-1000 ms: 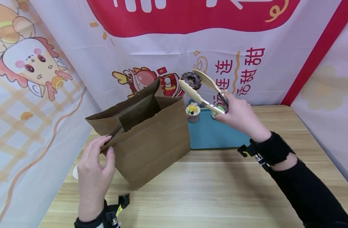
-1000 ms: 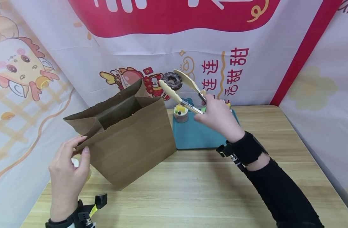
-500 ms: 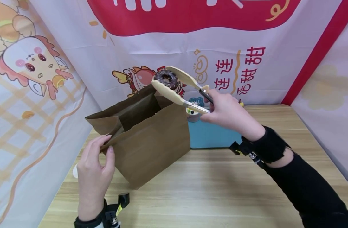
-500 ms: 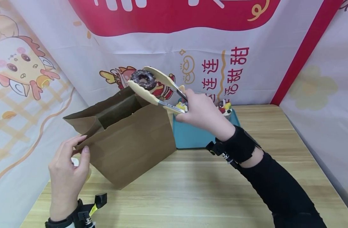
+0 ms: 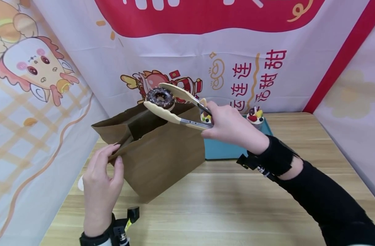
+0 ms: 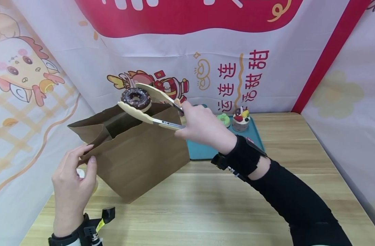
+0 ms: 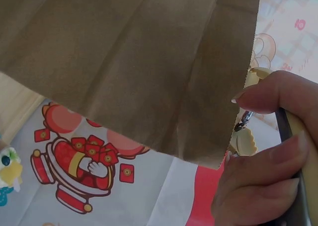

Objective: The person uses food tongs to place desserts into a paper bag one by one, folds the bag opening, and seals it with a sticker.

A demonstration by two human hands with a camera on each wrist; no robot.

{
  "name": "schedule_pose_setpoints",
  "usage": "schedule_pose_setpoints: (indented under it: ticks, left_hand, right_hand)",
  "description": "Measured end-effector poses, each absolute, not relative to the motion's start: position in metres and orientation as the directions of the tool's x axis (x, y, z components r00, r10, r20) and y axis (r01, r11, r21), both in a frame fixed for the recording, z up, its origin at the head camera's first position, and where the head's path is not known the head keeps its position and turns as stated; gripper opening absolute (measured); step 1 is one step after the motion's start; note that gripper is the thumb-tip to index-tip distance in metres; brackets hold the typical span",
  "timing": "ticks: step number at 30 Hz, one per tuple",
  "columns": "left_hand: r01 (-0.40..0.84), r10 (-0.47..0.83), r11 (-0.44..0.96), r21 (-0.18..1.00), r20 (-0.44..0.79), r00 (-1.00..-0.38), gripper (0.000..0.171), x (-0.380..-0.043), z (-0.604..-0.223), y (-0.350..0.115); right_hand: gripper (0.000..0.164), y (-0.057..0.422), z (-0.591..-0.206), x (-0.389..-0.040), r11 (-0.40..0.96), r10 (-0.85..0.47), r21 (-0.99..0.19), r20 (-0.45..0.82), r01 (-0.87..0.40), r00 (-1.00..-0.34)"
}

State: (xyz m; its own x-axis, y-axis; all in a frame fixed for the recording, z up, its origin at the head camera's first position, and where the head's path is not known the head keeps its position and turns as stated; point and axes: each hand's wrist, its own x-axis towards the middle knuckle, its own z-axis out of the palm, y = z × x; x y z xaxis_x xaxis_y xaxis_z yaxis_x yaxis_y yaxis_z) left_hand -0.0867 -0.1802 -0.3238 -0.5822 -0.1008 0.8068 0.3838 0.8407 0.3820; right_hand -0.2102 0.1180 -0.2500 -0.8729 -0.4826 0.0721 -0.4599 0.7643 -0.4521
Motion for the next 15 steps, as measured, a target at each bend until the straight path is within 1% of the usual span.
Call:
schedule_pose_setpoints:
  ticks: [6, 11, 15]
  left_hand:
    - [0.386, -0.099, 0.839, 0.383, 0.806, -0.584, 0.031, -0.0878, -0.3243, -0.1815]
    - [0.387, -0.095, 0.838, 0.385, 0.801, -0.592, 0.029, -0.0878, -0.3247, -0.1831]
    - [0.376, -0.101, 0.838, 0.397, 0.789, -0.607, 0.026, -0.0872, -0.3246, -0.1841]
  right_hand:
    - [0.039, 0.1127, -0.2466, -0.2077, 0.764, -0.488, -0.456, 0.055, -0.457, -0.871]
    - [0.041, 0.1089, -0.2430, -0.2066, 0.771, -0.495, -0.453, 0.018, -0.448, -0.869]
    - [0.047, 0.1071, -0.2418, -0.2064, 0.786, -0.479, -0.447, -0.003, -0.427, -0.878]
